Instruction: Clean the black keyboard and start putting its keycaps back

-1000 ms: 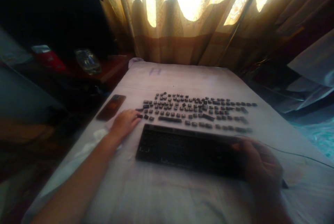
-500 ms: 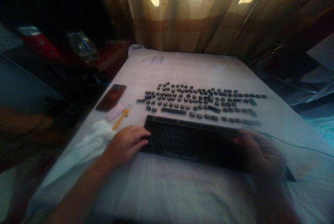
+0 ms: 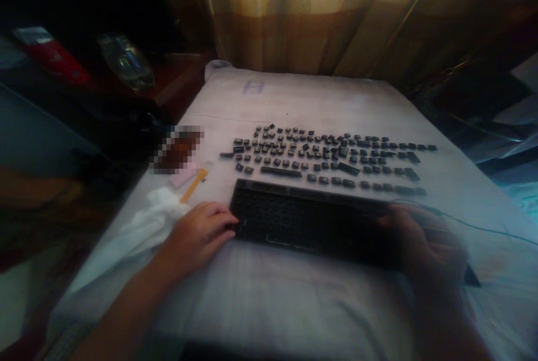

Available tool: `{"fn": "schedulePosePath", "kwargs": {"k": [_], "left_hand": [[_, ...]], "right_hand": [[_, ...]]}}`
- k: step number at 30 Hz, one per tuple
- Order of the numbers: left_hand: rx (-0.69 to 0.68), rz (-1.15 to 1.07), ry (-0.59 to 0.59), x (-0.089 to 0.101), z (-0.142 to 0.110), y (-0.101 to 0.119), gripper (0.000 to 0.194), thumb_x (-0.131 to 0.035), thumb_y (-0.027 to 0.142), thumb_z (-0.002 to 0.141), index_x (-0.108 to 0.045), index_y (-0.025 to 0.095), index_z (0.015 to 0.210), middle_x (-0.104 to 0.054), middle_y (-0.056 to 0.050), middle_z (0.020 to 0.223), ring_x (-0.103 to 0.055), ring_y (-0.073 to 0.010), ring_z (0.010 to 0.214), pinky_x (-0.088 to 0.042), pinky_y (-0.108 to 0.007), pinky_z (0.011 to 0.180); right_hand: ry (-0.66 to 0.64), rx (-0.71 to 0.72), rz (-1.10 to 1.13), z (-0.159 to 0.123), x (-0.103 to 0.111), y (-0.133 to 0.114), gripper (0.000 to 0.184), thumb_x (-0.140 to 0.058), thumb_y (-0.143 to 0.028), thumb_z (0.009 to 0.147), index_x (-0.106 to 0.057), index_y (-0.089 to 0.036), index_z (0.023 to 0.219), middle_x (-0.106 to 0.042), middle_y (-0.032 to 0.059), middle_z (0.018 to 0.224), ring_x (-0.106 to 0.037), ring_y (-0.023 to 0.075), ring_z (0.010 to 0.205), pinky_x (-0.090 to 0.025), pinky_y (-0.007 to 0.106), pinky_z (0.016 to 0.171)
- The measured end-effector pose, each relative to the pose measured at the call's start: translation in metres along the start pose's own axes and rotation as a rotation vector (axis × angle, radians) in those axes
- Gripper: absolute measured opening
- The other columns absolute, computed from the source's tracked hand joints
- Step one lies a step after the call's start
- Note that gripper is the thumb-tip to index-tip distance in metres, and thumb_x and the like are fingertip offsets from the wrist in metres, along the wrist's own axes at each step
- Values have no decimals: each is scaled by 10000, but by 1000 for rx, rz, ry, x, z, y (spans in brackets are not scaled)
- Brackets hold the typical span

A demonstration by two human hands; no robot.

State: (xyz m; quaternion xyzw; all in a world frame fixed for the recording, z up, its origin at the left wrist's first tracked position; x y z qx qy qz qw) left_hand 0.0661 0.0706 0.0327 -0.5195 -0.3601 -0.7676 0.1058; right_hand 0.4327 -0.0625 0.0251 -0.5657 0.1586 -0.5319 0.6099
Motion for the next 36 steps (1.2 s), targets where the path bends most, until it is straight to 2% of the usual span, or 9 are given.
{"fn": "schedulePosePath", "kwargs": {"k": [9, 15, 21, 27, 36], "left_hand": [[21, 23, -61, 3, -2, 1, 155, -624, 181, 903, -694, 200, 1040, -684, -54, 1046, -638, -217, 975, -528, -368, 848], [42, 100, -112, 4, 1, 5, 157, -624, 172, 894, -704, 194, 1028, -690, -66, 1034, -642, -232, 962, -527, -386, 834], [122, 128, -175, 4, 4, 13, 166, -635, 168, 885, -696, 203, 1035, -700, -55, 1018, -654, -230, 950, -530, -387, 840], [140, 138, -196, 5, 3, 10, 159, -613, 191, 892, -685, 207, 1033, -704, -52, 1028, -661, -232, 953, -532, -384, 839], [171, 151, -256, 7, 9, 13, 155, -608, 177, 892, -695, 207, 1016, -699, -45, 1022, -660, -222, 944, -527, -363, 817]], "right_hand": [[-8, 18, 14, -1, 0, -1, 200, -675, -414, 724, -724, -220, 714, -700, 25, 636, -668, 225, 660, -513, 365, 745], [-22, 38, 5, -1, -1, -5, 210, -654, -417, 718, -703, -217, 678, -689, 37, 635, -656, 218, 633, -511, 349, 684], [-28, 14, 3, -2, -1, -7, 207, -657, -409, 710, -706, -212, 671, -689, 44, 639, -657, 211, 615, -517, 338, 655], [-28, 12, 41, -2, 0, -2, 215, -678, -401, 711, -752, -209, 771, -693, 30, 627, -662, 206, 604, -525, 328, 648], [-39, 8, 29, -1, -1, -5, 224, -669, -428, 680, -730, -216, 717, -689, 32, 596, -668, 220, 576, -526, 334, 606]]}}
Point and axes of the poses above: each hand's wrist, its own z-axis towards the middle knuckle, its own x-axis out of the back of the hand, y = z × x, the point moved 4 cm from there along z, towards the middle knuckle
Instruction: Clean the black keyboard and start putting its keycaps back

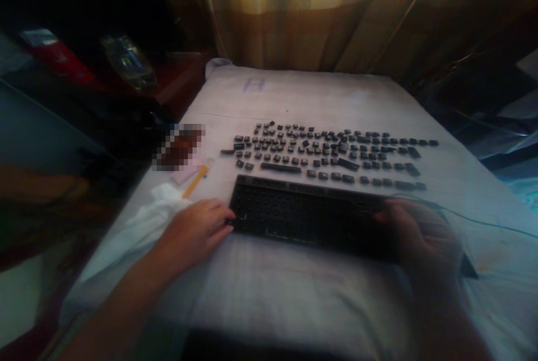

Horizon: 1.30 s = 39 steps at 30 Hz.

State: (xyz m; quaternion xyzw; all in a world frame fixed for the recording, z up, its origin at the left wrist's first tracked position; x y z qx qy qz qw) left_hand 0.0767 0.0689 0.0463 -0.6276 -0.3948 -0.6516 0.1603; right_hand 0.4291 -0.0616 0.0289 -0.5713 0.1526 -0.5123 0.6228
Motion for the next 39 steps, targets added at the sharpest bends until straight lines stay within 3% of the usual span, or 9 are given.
{"fn": "schedulePosePath", "kwargs": {"k": [16, 23, 26, 30, 32, 36, 39], "left_hand": [[-8, 14, -65, 7, 8, 6, 134, -620, 165, 883, -719, 211, 961, -696, -36, 954, -663, -212, 890, -516, -330, 785], [-25, -71, 4, -1, 1, -5, 193, -590, 203, 913, -722, 214, 1054, -682, -49, 1018, -657, -209, 935, -521, -330, 841], [-38, -126, 40, -7, 0, -12, 213, -576, 225, 927, -723, 207, 1081, -671, -59, 1038, -651, -202, 929, -519, -331, 844], [-20, -208, 65, -13, -1, -16, 213, -593, 236, 912, -715, 220, 1086, -665, -46, 1027, -646, -175, 863, -519, -302, 778], [-19, -229, 87, -14, -3, -16, 206, -598, 244, 909, -707, 215, 1082, -660, -45, 1026, -640, -168, 840, -517, -294, 755], [-77, -199, 131, -13, -7, -9, 180, -588, 238, 924, -690, 215, 1070, -648, -47, 1046, -633, -179, 894, -504, -305, 791], [-93, -166, 111, -13, -8, -5, 164, -577, 220, 923, -689, 229, 1043, -648, -33, 1017, -630, -180, 895, -496, -299, 781]], "right_hand": [[-8, -9, -10, 0, -1, -9, 221, -645, -428, 667, -683, -211, 690, -668, 43, 573, -647, 234, 598, -514, 370, 642], [-109, 83, -32, -17, -4, -23, 247, -573, -415, 846, -696, -226, 747, -700, 27, 691, -660, 205, 681, -522, 321, 670], [-233, 136, -40, -26, -10, -30, 294, -520, -401, 900, -688, -233, 726, -714, 26, 767, -672, 195, 745, -534, 315, 722], [-500, 326, -51, -45, -30, -51, 278, -506, -353, 920, -689, -221, 758, -729, 59, 941, -685, 198, 848, -547, 315, 768], [-621, 344, -53, -61, -46, -63, 275, -474, -336, 953, -700, -221, 848, -721, 43, 830, -681, 184, 748, -549, 296, 698], [-802, 455, -15, -100, -92, -92, 311, -471, -228, 939, -706, -243, 1142, -755, 70, 1074, -714, 215, 960, -555, 339, 852], [-887, 479, -135, -118, -127, -102, 274, -616, -268, 904, -721, -264, 1158, -752, 57, 984, -708, 214, 855, -550, 322, 789]]}}
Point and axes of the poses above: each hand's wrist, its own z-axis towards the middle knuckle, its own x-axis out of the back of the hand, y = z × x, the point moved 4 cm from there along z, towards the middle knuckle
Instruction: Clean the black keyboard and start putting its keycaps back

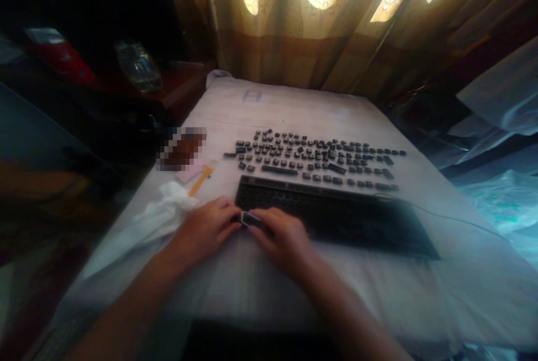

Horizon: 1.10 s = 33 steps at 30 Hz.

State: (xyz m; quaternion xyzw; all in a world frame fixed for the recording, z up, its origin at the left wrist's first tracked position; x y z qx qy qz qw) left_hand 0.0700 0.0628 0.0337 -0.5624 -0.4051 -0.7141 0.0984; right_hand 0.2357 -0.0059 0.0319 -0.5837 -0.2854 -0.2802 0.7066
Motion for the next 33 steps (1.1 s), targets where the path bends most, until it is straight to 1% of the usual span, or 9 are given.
{"fn": "schedulePosePath", "kwargs": {"k": [3, 9, 13, 18, 21, 24, 26, 29, 33], "left_hand": [[3, -1, -18, -1, 1, -1, 167, -566, 230, 929, -694, 223, 1036, -645, -30, 989, -631, -183, 869, -495, -298, 756], [-23, -151, 32, -5, 1, -9, 182, -604, 226, 915, -663, 214, 1087, -640, -46, 1085, -629, -183, 956, -506, -314, 847], [87, -150, 114, -3, -3, -18, 309, -691, 253, 844, -621, 206, 1141, -665, -49, 1070, -641, -196, 915, -531, -322, 803], [186, -86, 46, -3, -10, -14, 258, -697, 260, 845, -698, 224, 1100, -754, -45, 1002, -695, -226, 885, -537, -347, 808], [235, -144, 26, -7, -14, -7, 247, -670, 242, 860, -725, 243, 1101, -778, -29, 1015, -718, -226, 887, -543, -339, 792], [243, -232, -3, -15, -17, 2, 213, -637, 225, 879, -745, 256, 1060, -784, -10, 1011, -723, -213, 895, -540, -318, 784], [255, -256, -12, -18, -18, 5, 197, -629, 225, 883, -750, 251, 1036, -783, -9, 1000, -719, -209, 896, -532, -314, 785], [274, -267, -24, -19, -17, 4, 164, -626, 255, 887, -747, 236, 997, -776, -13, 961, -711, -205, 863, -519, -312, 767], [243, -280, -46, -16, -15, 2, 134, -609, 282, 884, -732, 230, 893, -756, 1, 872, -689, -188, 799, -491, -287, 714]], "right_hand": [[-41, -36, -63, 14, -14, -4, 258, -661, -317, 915, -732, -281, 1161, -734, 56, 1031, -703, 206, 862, -535, 301, 780], [-107, -71, -67, 19, -15, -3, 178, -657, -246, 919, -770, -250, 1058, -758, 59, 1025, -709, 220, 935, -524, 318, 855], [-67, -119, -58, 18, -16, 1, 177, -650, -204, 892, -770, -245, 1016, -767, 60, 992, -714, 227, 909, -533, 328, 818], [2, -271, 201, 20, -6, 11, 133, -666, -246, 851, -776, -234, 926, -778, 54, 935, -717, 230, 873, -539, 347, 798], [-35, -414, 453, 20, 4, 19, 165, -686, -338, 836, -771, -215, 905, -760, 35, 805, -685, 189, 724, -524, 297, 651], [-86, -554, 680, 18, 10, 28, 299, -753, -453, 774, -758, -175, 881, -694, 15, 669, -540, 109, 510, -390, 224, 461], [-109, -624, 801, 15, 12, 33, 373, -784, -507, 729, -740, -156, 850, -672, 11, 653, -442, 70, 449, -302, 205, 413], [-136, -682, 910, 12, 12, 38, 414, -805, -536, 692, -712, -150, 809, -664, 13, 662, -391, 52, 434, -253, 198, 398], [-123, -702, 910, 8, 11, 40, 396, -806, -521, 702, -710, -154, 813, -673, 19, 690, -404, 54, 445, -262, 199, 403]]}}
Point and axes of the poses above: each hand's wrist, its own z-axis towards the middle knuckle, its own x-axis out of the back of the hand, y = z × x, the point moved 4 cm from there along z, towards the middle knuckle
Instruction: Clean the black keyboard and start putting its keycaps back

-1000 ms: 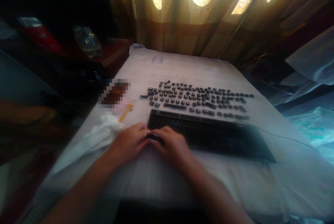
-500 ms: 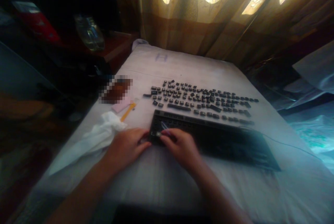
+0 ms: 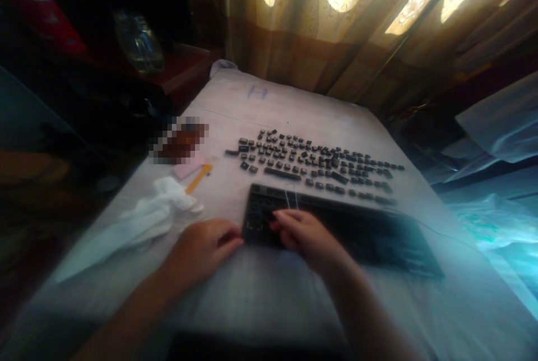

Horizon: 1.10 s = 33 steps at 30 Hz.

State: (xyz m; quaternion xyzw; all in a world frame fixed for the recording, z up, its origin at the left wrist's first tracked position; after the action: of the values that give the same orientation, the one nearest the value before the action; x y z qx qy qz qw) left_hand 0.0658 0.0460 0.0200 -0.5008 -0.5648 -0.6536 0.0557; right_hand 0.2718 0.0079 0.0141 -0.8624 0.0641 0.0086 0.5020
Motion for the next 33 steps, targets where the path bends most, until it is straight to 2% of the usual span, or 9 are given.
{"fn": "schedulePosePath", "kwargs": {"k": [5, 9, 12, 16, 22, 33], "left_hand": [[-4, -106, 48, 2, 1, -8, 173, -591, 318, 889, -734, 224, 860, -737, 7, 817, -667, -169, 741, -486, -269, 676], [-53, -190, 111, -1, 0, -15, 217, -628, 327, 879, -749, 238, 1036, -735, -2, 893, -665, -164, 778, -502, -267, 698], [-102, -218, 132, -3, 0, -15, 267, -649, 309, 874, -742, 243, 1116, -727, -9, 911, -653, -159, 777, -498, -269, 700], [-170, -231, 138, -7, 3, -11, 230, -647, 297, 892, -756, 231, 1084, -725, -19, 918, -652, -159, 777, -496, -272, 707], [-197, -216, 140, -10, 7, -9, 196, -654, 257, 901, -758, 237, 1066, -739, -15, 979, -681, -163, 855, -502, -264, 769], [-175, -176, 163, -9, 5, -5, 149, -686, 222, 858, -740, 223, 997, -720, 4, 911, -656, -141, 748, -478, -246, 689]], "right_hand": [[48, 85, -175, -5, -7, -3, 299, -756, -449, 782, -746, -157, 844, -705, 34, 718, -500, 92, 497, -372, 226, 459], [110, 202, -468, -10, -19, -4, 130, -675, -273, 848, -762, -182, 880, -750, 34, 789, -661, 166, 699, -494, 275, 649], [156, 294, -666, -14, -28, -1, 124, -662, -222, 863, -764, -189, 925, -768, 52, 888, -700, 207, 828, -509, 314, 758], [206, 364, -835, -18, -36, 3, 133, -680, -223, 881, -765, -187, 977, -762, 70, 947, -705, 228, 874, -502, 329, 779], [188, 398, -929, -19, -39, 0, 118, -686, -198, 887, -766, -207, 973, -754, 46, 915, -704, 212, 851, -493, 309, 760], [157, 456, -936, -21, -38, 2, 164, -711, -155, 853, -755, -213, 1000, -739, 31, 908, -696, 196, 836, -495, 299, 744]]}}
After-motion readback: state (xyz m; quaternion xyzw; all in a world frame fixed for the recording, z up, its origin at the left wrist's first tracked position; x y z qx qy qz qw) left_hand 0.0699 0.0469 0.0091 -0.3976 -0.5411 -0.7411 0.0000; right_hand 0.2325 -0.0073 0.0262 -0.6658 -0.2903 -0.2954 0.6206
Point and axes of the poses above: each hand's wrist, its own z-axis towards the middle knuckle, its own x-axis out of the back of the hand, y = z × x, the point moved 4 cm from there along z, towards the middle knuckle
